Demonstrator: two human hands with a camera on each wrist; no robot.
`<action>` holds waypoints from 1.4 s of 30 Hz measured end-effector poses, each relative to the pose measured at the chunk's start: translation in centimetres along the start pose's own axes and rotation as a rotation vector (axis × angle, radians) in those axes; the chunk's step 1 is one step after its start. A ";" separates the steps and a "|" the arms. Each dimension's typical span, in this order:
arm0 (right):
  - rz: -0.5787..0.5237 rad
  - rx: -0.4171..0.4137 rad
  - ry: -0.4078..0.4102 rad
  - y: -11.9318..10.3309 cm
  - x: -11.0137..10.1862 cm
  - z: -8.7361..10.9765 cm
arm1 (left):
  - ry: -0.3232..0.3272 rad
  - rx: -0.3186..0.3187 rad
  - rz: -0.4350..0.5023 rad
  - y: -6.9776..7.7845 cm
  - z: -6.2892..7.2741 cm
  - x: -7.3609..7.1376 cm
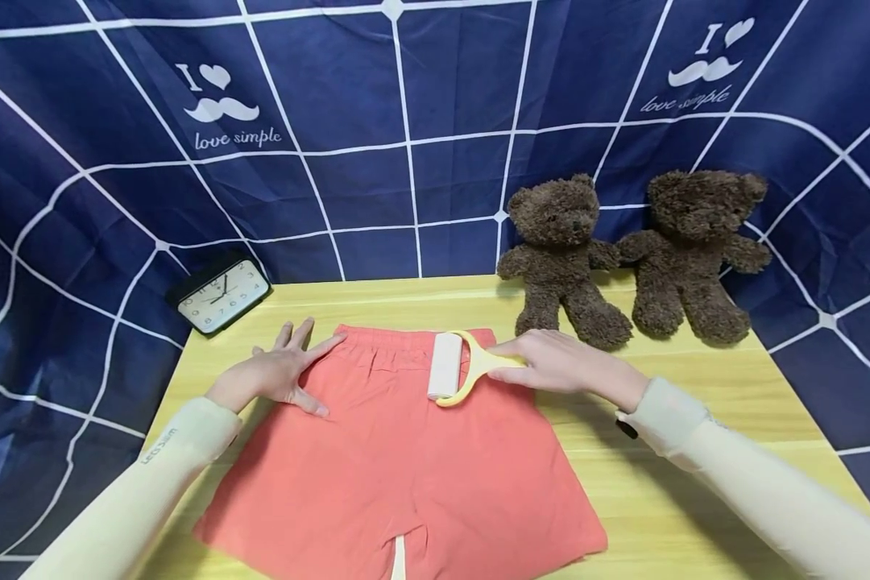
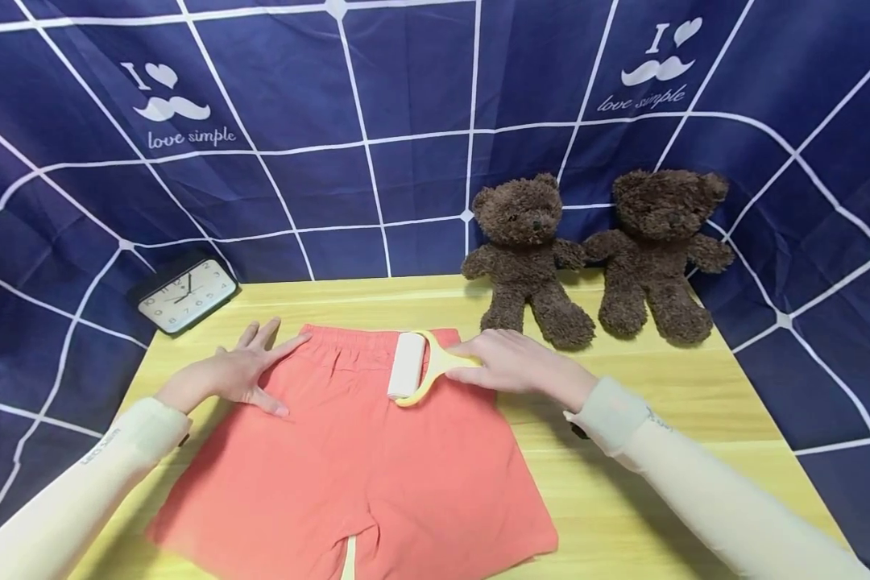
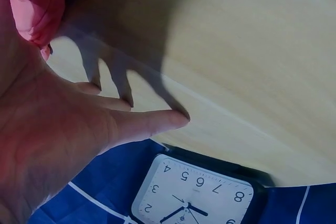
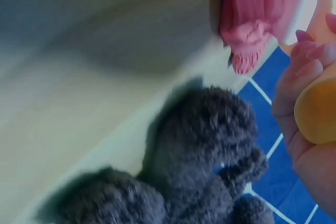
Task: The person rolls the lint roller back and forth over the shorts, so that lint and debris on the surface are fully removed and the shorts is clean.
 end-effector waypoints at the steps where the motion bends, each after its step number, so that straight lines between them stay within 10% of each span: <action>1: 0.002 0.003 -0.008 0.1 -0.2 0.1 | -0.002 -0.002 -0.004 0.0 -0.1 0.0; 22: 0.032 0.092 -0.063 3.3 -2.6 5.9 | 0.013 0.003 -0.047 0.1 -0.1 0.1; 42: 0.056 0.012 0.068 5.8 -3.3 12.0 | 0.008 0.005 -0.033 0.0 0.1 0.0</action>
Point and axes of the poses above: each hand's wrist, its own z-axis away from the middle knuckle, its own x-axis out of the palm, y = z × x, the point moved 8 cm from there along -z, towards the middle knuckle, and after that the axes turned 4 degrees about z, right-handed, at the moved point
